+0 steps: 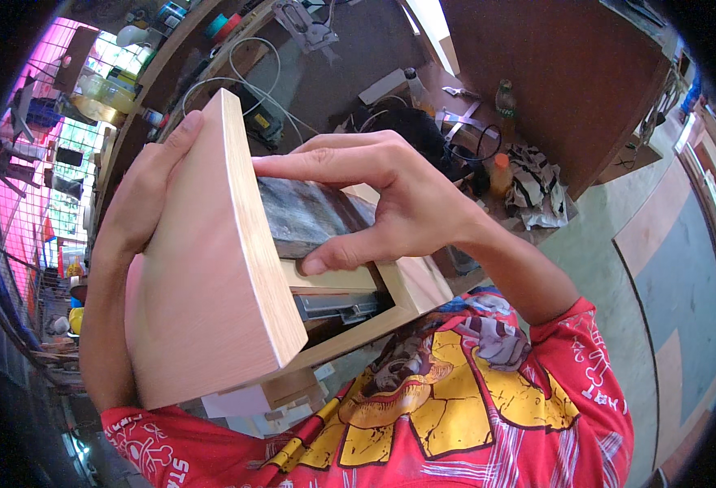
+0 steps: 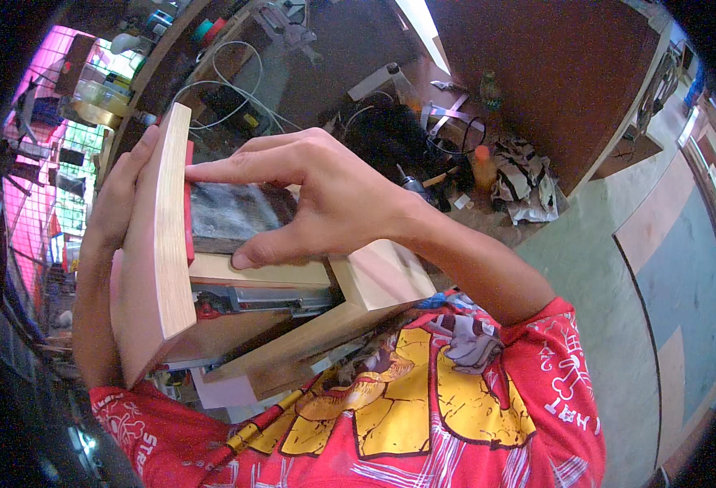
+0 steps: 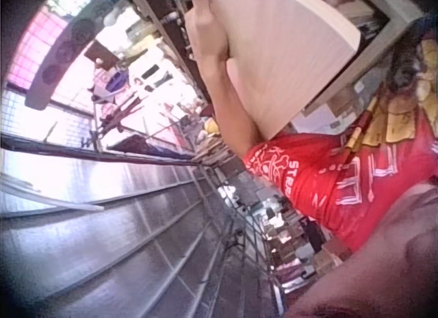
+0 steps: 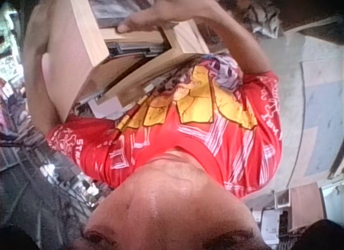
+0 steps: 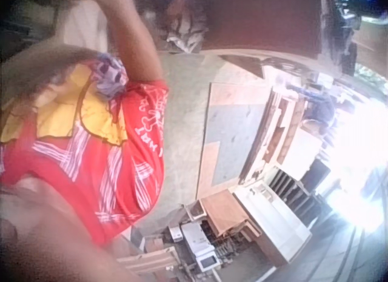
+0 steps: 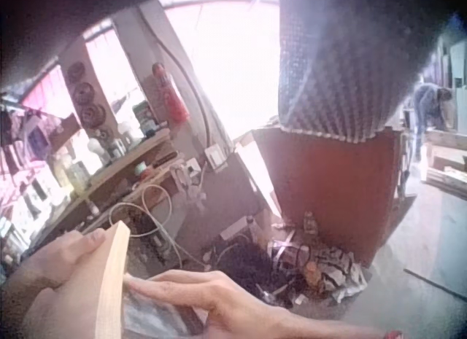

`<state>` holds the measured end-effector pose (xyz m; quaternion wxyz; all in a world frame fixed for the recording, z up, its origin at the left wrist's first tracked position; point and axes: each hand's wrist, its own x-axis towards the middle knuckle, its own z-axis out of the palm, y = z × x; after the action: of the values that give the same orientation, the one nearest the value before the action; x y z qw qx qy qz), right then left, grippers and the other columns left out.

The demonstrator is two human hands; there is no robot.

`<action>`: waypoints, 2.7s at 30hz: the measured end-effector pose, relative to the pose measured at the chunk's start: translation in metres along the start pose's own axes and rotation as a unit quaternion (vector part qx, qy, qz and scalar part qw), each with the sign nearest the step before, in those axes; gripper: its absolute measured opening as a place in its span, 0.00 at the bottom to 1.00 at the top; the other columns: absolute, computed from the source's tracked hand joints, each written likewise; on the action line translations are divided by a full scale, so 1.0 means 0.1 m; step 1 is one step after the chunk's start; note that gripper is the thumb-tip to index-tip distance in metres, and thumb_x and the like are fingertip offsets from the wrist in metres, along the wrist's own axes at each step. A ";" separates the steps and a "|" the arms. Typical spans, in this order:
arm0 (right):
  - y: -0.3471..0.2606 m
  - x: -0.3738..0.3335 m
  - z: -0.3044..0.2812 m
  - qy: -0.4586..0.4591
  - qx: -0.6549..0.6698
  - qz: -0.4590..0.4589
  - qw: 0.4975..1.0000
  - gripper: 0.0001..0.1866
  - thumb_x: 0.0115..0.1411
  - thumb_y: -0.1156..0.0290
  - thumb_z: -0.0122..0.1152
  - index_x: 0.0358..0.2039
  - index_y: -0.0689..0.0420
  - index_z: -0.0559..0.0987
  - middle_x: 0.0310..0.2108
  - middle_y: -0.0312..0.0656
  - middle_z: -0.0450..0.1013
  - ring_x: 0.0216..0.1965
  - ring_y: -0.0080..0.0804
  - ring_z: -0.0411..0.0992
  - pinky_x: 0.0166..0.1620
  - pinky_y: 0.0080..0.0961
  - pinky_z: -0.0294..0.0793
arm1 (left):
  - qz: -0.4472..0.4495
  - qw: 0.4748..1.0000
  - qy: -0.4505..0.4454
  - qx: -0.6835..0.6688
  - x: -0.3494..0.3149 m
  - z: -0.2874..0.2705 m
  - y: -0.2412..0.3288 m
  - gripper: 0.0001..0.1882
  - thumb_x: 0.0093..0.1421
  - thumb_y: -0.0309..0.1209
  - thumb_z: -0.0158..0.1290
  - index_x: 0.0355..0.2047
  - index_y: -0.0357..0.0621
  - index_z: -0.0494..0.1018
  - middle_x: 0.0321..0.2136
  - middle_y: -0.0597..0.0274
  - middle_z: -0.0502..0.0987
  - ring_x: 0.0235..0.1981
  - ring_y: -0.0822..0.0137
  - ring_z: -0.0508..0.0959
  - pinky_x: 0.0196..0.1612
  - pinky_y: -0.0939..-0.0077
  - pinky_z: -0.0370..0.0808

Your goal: The person uses a cordless drill to drive screws into a wooden drawer unit, securing a curved wooden panel to the frame. They repeatedly position the panel, align it, and fasten it with screws while working in a cluttered workshop.

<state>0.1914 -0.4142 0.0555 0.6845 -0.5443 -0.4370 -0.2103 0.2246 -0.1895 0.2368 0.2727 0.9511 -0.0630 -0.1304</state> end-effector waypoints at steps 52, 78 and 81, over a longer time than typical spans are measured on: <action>-0.23 -0.06 -0.11 0.079 0.126 -0.024 0.989 0.51 0.44 0.56 0.81 0.64 0.75 0.71 0.54 0.63 0.78 0.53 0.44 0.79 0.59 0.35 0.78 | 0.192 0.920 -0.186 0.286 1.11 3.08 0.52 0.41 0.62 0.62 0.52 0.62 0.38 0.72 0.52 0.51 0.76 0.54 0.62 0.76 0.57 0.66 0.70; 0.28 -0.34 0.25 0.090 -0.002 0.064 0.994 0.42 0.62 0.42 0.69 0.63 0.65 0.70 0.46 0.58 0.77 0.48 0.51 0.76 0.52 0.41 0.75 | 0.343 0.896 -0.088 0.269 0.22 0.62 0.44 0.48 0.53 0.66 0.57 0.61 0.37 0.71 0.57 0.48 0.74 0.61 0.54 0.73 0.65 0.58 0.65; 0.26 -0.31 0.24 0.028 -0.024 0.089 0.995 0.41 0.67 0.47 0.66 0.67 0.64 0.65 0.52 0.52 0.76 0.55 0.34 0.75 0.59 0.31 0.71 | 0.335 0.900 -0.055 0.274 0.04 0.43 0.39 0.49 0.52 0.67 0.58 0.61 0.37 0.71 0.58 0.48 0.74 0.61 0.53 0.72 0.66 0.57 0.64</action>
<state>0.1860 -0.3899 0.0160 0.6990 -0.5912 -0.3628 -0.1742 0.2144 -0.2453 0.2216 0.0251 0.9023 -0.4261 -0.0612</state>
